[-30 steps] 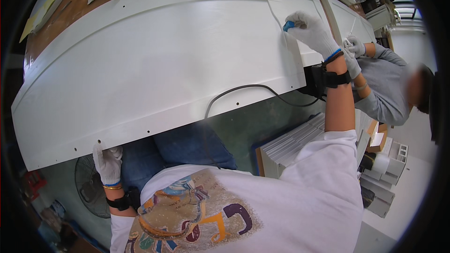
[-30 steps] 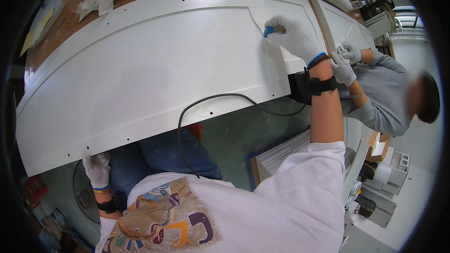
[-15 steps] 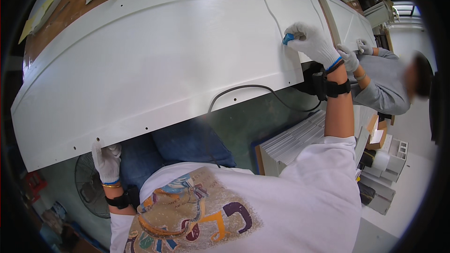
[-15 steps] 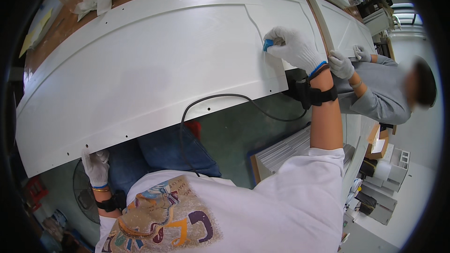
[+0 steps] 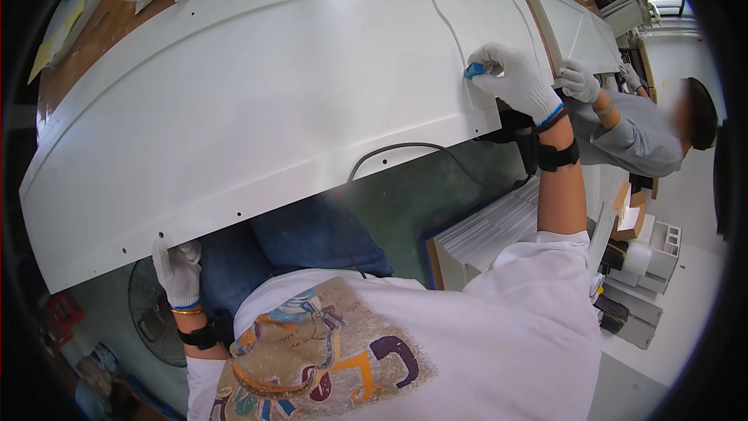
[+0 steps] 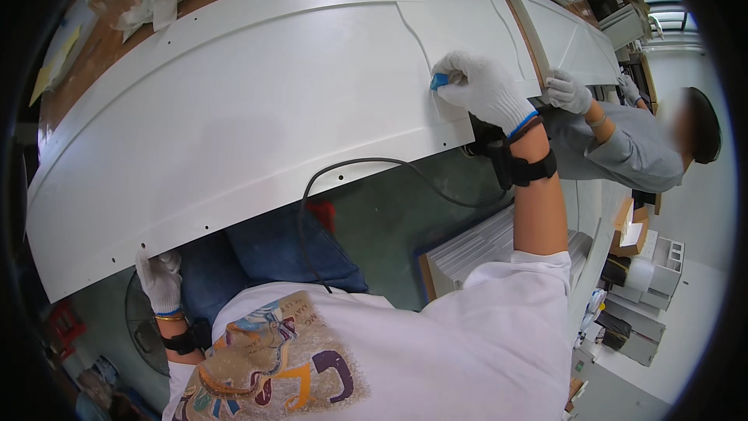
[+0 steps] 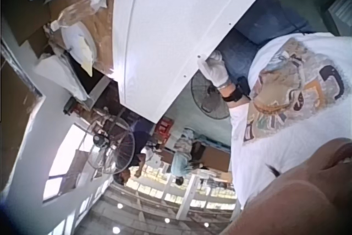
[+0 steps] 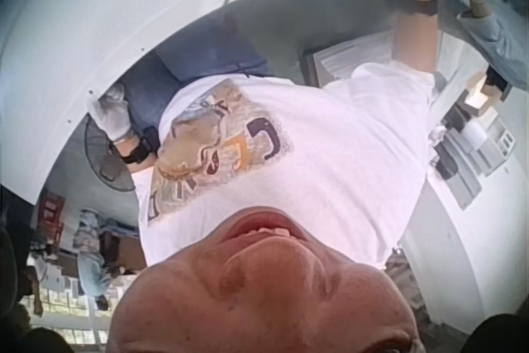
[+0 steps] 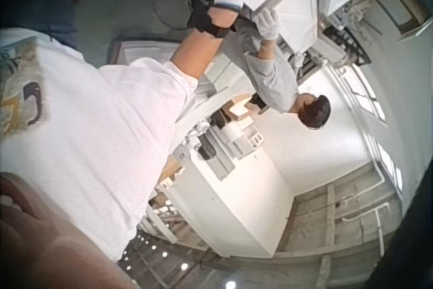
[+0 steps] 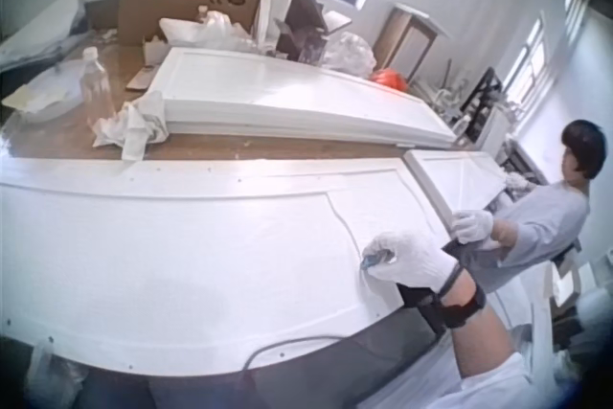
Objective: The worker is using a blue sanding block to smooth the edges and surfaces of white cabinet panels, then wipes them with a cloth to remove dust.
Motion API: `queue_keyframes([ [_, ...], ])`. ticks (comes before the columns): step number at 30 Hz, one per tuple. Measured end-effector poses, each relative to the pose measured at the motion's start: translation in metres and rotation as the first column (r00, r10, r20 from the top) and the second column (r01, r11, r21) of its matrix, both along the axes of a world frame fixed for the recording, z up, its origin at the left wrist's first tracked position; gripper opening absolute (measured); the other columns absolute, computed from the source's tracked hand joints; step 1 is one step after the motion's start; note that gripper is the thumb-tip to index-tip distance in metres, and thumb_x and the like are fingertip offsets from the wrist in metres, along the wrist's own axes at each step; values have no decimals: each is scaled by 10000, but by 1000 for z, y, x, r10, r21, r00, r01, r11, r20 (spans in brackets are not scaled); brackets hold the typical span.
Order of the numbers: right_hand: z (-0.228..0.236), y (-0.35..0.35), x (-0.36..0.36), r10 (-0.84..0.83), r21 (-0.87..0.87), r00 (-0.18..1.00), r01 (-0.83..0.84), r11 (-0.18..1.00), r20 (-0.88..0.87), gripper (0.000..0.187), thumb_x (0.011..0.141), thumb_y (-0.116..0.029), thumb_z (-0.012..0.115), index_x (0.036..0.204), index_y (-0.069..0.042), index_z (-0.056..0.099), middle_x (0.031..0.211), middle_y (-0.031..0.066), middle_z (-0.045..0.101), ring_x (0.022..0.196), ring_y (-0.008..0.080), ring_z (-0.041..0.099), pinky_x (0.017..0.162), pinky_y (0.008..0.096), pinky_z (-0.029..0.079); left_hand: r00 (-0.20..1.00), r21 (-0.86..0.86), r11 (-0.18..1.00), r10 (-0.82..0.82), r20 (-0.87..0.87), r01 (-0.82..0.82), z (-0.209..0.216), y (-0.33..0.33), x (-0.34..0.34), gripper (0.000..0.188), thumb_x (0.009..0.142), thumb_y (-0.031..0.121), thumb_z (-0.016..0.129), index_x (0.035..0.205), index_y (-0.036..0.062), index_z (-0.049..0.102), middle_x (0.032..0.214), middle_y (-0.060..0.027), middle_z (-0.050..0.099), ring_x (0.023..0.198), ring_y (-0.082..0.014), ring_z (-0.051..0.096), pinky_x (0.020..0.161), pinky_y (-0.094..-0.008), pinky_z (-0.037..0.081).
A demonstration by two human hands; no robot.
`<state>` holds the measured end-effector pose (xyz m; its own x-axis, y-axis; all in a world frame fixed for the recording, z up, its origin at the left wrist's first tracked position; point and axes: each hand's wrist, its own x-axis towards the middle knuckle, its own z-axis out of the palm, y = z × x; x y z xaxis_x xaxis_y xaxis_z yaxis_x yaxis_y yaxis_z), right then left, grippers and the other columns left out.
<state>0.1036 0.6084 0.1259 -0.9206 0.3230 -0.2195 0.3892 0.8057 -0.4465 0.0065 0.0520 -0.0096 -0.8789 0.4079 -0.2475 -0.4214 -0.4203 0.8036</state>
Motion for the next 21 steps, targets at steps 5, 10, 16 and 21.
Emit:
queue_keyframes([
  [5, -3, 3, 4, -46, -55, 988, 38, 998, -146, 226, 754, -78, 640, 973, -22, 634, 836, 51, 640, 770, 124, 594, 748, 255, 492, 999, -33, 999, 34, 12, -34, -1, 1, 1, 341, 960, 347, 429, 1114, 50, 498, 728, -19, 506, 583, -107, 425, 516, -236, 333],
  [10, -5, 4, -3, -15, 76, 991, 25, 997, -131, 218, 760, -89, 642, 968, -22, 634, 814, 55, 640, 751, 121, 593, 746, 251, 491, 1000, 8, 1000, -10, 8, 10, 1, 1, 1, 332, 972, 343, 415, 1076, 47, 524, 761, -36, 519, 616, -117, 423, 540, -253, 336],
  [16, -6, -1, 4, -3, 31, 997, 5, 1000, -83, 226, 759, -92, 645, 975, -27, 635, 801, 58, 644, 742, 128, 606, 737, 253, 497, 999, 11, 999, -37, -14, 37, 3, 0, -1, 338, 972, 347, 412, 1073, 44, 523, 759, -35, 512, 614, -118, 418, 539, -252, 332],
  [21, -15, 7, -4, 3, 105, 980, 18, 994, -197, 221, 756, -87, 646, 970, -32, 638, 805, 64, 647, 741, 135, 611, 733, 258, 500, 1000, 24, 999, -23, -10, 23, -2, 0, -1, 341, 975, 346, 407, 1078, 41, 520, 762, -36, 507, 611, -115, 413, 537, -248, 330],
])
